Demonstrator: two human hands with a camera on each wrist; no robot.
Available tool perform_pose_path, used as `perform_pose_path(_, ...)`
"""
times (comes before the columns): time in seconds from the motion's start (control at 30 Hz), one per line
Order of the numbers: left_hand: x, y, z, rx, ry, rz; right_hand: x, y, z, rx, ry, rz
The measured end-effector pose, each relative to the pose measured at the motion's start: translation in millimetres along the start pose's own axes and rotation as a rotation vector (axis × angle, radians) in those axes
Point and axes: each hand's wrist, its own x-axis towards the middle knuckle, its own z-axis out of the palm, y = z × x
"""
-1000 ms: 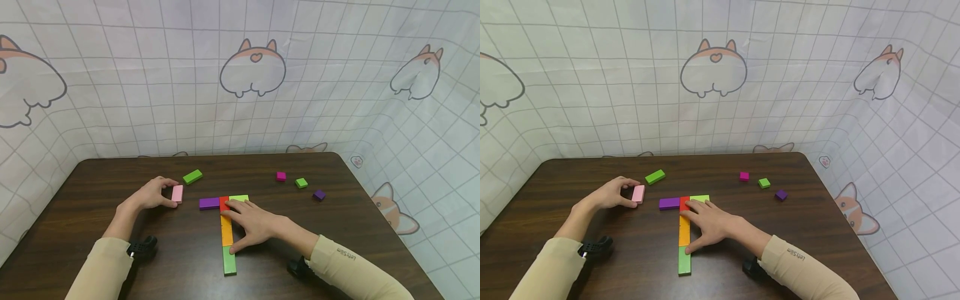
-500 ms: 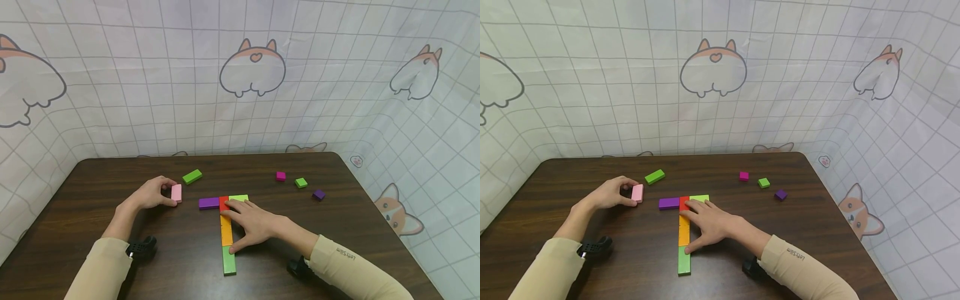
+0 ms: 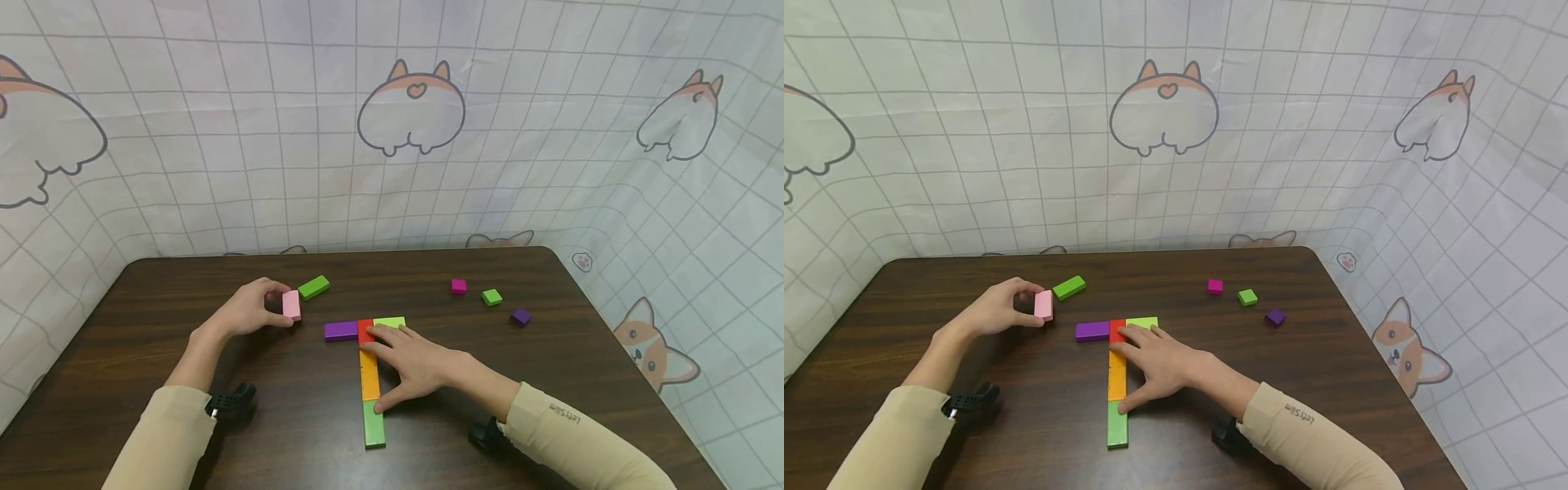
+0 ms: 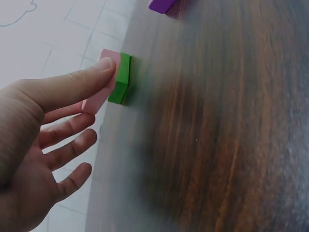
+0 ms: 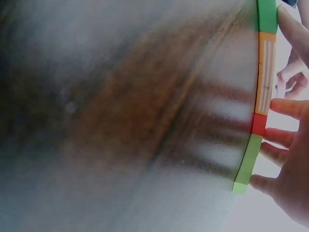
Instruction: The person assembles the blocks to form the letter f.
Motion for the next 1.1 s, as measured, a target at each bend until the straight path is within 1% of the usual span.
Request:
perform_pose_path(0.2, 4.6, 10.6, 2.8, -0.017, 0.036, 0.018, -0.1, 0, 1, 0.001, 0.002, -0.003)
perform_pose_path(0.37, 9.5, 15.9, 6.6, -0.018, 0.078, 0.038, 0.0, 0, 1, 0.004, 0.006, -0.006)
perform_pose_path(0.63, 16.7, 24.4, 12.1, 0.001, 0.113, 0.102, -0.2, -1, 1, 0.013, 0.01, -0.003)
perform_pose_path(0.9, 27.6, 29.9, 22.1, 0.006, 0.107, 0.12, 2.9, -1, 0, 0.009, 0.017, -0.002)
perform_pose_path(1.1, 34.4, 36.8, 28.2, 0.014, 0.108, 0.13, 5.5, 0, -1, 0.01, 0.017, -0.001)
